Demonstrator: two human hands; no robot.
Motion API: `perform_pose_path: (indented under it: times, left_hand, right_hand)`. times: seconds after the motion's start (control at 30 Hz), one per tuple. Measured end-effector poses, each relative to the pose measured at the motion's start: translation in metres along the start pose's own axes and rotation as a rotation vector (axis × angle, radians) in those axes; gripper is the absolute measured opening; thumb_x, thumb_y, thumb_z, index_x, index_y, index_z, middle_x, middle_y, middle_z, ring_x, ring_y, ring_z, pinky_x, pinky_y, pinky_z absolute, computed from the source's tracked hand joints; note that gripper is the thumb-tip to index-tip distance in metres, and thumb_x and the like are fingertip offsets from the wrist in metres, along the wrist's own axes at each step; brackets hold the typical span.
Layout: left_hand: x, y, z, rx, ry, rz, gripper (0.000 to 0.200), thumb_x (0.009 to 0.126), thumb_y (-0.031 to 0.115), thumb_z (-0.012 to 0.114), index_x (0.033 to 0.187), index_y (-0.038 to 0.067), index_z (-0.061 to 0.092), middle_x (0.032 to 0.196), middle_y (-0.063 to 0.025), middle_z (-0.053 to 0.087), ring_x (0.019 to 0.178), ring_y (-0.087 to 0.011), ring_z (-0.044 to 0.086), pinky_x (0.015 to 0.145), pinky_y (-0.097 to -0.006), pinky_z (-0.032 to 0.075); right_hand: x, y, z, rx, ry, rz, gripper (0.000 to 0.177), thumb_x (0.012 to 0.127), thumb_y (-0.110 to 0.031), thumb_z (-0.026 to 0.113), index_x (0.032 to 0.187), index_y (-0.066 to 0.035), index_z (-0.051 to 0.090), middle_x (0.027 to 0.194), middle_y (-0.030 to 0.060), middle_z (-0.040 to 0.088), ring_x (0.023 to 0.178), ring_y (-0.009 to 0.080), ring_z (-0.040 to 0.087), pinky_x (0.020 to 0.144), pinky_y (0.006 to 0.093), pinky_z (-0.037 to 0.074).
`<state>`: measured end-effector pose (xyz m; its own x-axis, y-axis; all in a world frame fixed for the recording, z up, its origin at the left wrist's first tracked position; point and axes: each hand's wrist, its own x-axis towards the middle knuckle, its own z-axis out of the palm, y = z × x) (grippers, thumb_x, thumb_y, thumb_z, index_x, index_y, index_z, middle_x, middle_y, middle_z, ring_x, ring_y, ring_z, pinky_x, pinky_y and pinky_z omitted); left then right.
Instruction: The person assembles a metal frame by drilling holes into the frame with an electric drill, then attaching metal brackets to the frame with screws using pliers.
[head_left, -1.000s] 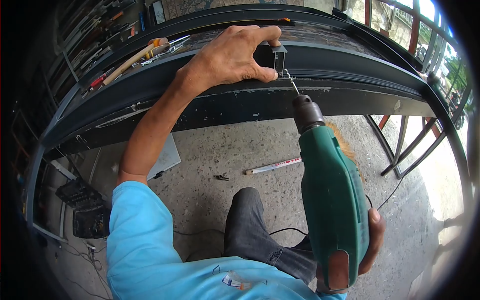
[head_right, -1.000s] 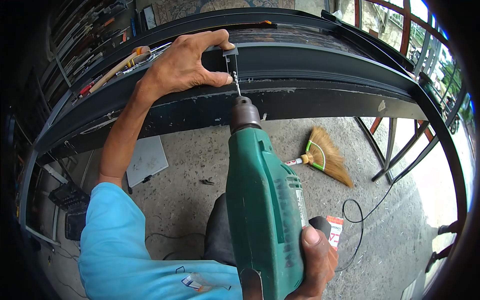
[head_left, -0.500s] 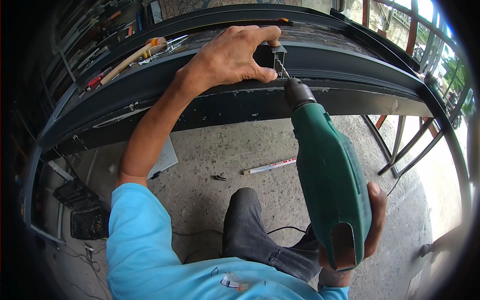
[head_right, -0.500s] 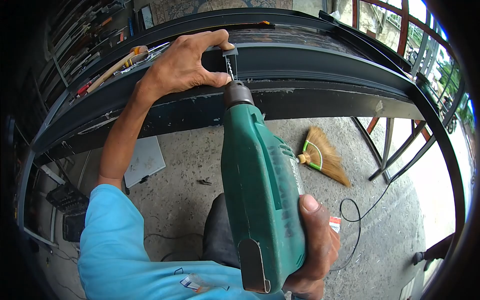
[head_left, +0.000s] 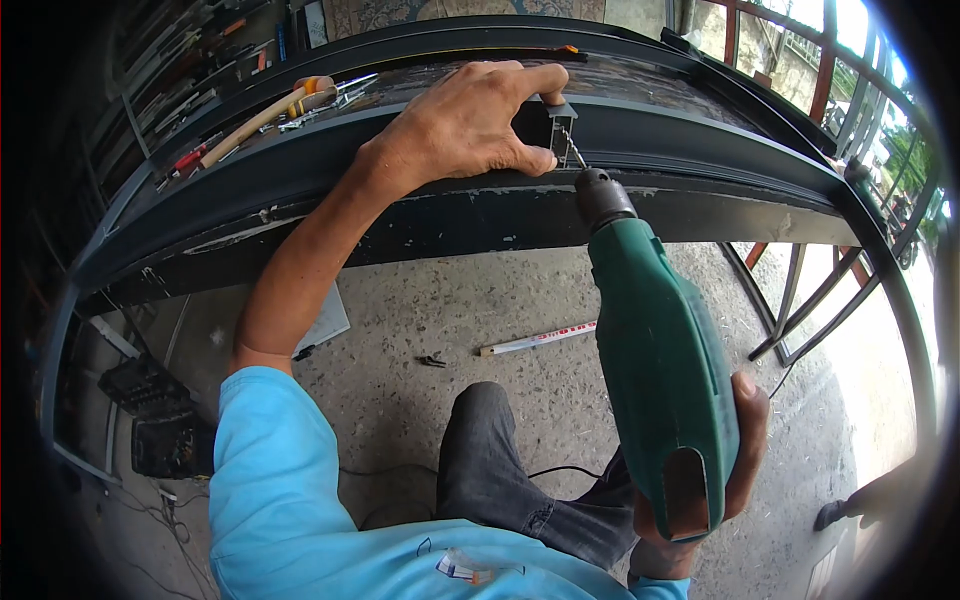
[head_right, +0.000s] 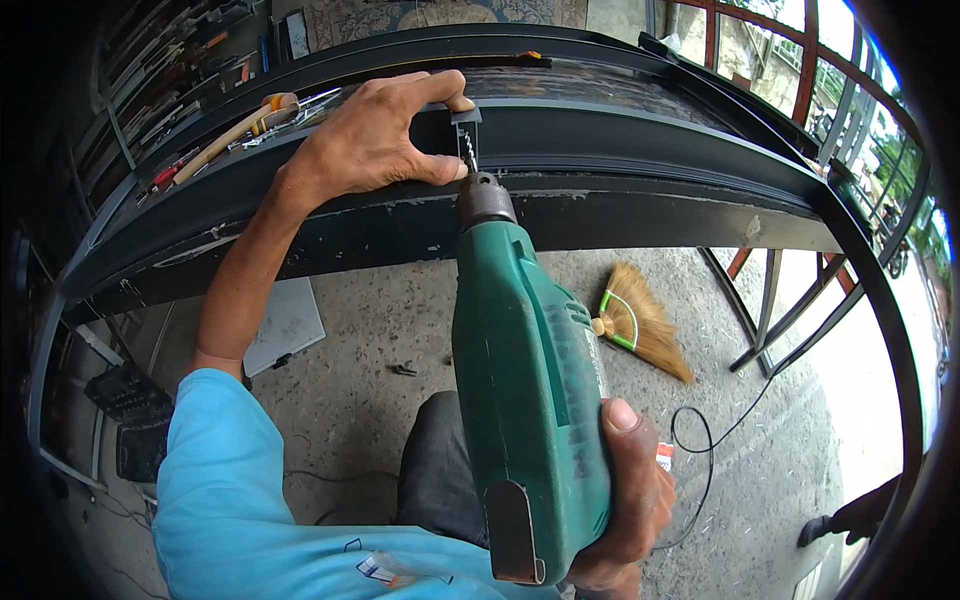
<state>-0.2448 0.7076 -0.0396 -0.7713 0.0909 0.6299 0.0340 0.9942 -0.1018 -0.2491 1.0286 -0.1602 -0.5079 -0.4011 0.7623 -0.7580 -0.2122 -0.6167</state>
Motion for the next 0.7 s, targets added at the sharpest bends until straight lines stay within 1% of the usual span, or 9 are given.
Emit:
perform_pose_path:
  times: [0.1,0.17,0.3,0.37,0.4,0.47,0.5,0.57,0.7]
  left_hand:
    - [0.000,0.001,-0.002,0.007,-0.029,-0.025,0.057,0.068,0.044,0.077,0.109,0.009,0.058,0.108,-0.0125,0.064,0.106,-0.0342,0.061,0.098,-0.0497,0.047]
    - [0.000,0.001,-0.002,0.002,-0.013,-0.020,0.057,0.068,0.043,0.076,0.111,0.009,0.058,0.108,-0.0128,0.064,0.106,-0.0345,0.061,0.098,-0.0499,0.047]
    - [0.000,0.001,-0.003,0.011,-0.033,-0.030,0.057,0.068,0.042,0.076,0.112,0.009,0.058,0.108,-0.0124,0.064,0.105,-0.0342,0.061,0.098,-0.0498,0.047]
    - [0.000,0.001,-0.001,0.002,-0.010,-0.029,0.057,0.067,0.042,0.077,0.110,0.009,0.058,0.107,-0.0116,0.064,0.105,-0.0334,0.061,0.098,-0.0492,0.047]
    - [0.000,0.002,-0.002,0.001,-0.012,-0.029,0.057,0.067,0.042,0.077,0.110,0.009,0.058,0.107,-0.0116,0.064,0.105,-0.0334,0.061,0.098,-0.0492,0.047]
    - [0.000,0.002,-0.004,0.007,-0.029,-0.033,0.055,0.066,0.039,0.078,0.109,0.010,0.058,0.107,-0.0109,0.064,0.104,-0.0326,0.062,0.098,-0.0482,0.048]
    - [0.000,0.002,-0.003,0.006,-0.029,-0.033,0.055,0.066,0.039,0.078,0.109,0.010,0.058,0.107,-0.0109,0.064,0.104,-0.0326,0.062,0.098,-0.0482,0.048]
    - [0.000,0.000,-0.002,0.025,0.003,-0.004,0.055,0.065,0.038,0.080,0.108,0.011,0.058,0.106,-0.0105,0.064,0.102,-0.0322,0.063,0.098,-0.0470,0.048]
    - [0.000,-0.002,0.001,0.008,0.028,0.028,0.056,0.065,0.038,0.081,0.108,0.011,0.058,0.105,-0.0104,0.065,0.102,-0.0320,0.063,0.099,-0.0466,0.048]
  right_hand:
    - [-0.001,0.000,0.001,0.036,0.009,0.011,0.043,0.097,-0.017,0.049,0.139,-0.013,0.043,0.133,0.0188,0.049,0.117,0.0338,0.056,0.093,0.0498,0.054]
    - [0.001,-0.001,0.005,0.115,0.033,0.018,0.041,0.098,-0.017,0.047,0.138,-0.015,0.044,0.134,0.0190,0.049,0.116,0.0333,0.057,0.093,0.0484,0.054]
    - [0.002,-0.001,0.003,0.084,-0.006,0.064,0.041,0.097,-0.014,0.047,0.138,-0.014,0.044,0.133,0.0200,0.050,0.114,0.0330,0.058,0.093,0.0465,0.054]
    - [0.002,0.000,0.005,0.067,0.002,0.081,0.045,0.094,-0.014,0.055,0.138,-0.013,0.044,0.131,0.0204,0.051,0.113,0.0325,0.059,0.093,0.0453,0.054]
    - [0.003,-0.001,0.007,0.067,0.002,0.083,0.045,0.094,-0.014,0.055,0.138,-0.013,0.044,0.131,0.0204,0.051,0.113,0.0325,0.059,0.093,0.0453,0.054]
    - [0.006,-0.002,0.011,-0.013,0.031,0.033,0.053,0.090,-0.017,0.064,0.138,-0.011,0.043,0.129,0.0203,0.052,0.114,0.0314,0.059,0.093,0.0436,0.053]
    - [0.009,-0.004,0.013,-0.013,0.031,0.034,0.053,0.090,-0.017,0.064,0.138,-0.011,0.043,0.129,0.0203,0.052,0.114,0.0314,0.059,0.093,0.0436,0.053]
    - [0.014,-0.007,0.013,-0.001,0.008,0.005,0.060,0.086,-0.021,0.068,0.139,-0.010,0.043,0.129,0.0183,0.052,0.113,0.0304,0.059,0.094,0.0419,0.053]
    - [0.017,-0.011,0.010,-0.094,-0.029,-0.004,0.059,0.087,-0.020,0.067,0.139,-0.009,0.043,0.128,0.0170,0.052,0.114,0.0299,0.058,0.094,0.0407,0.053]
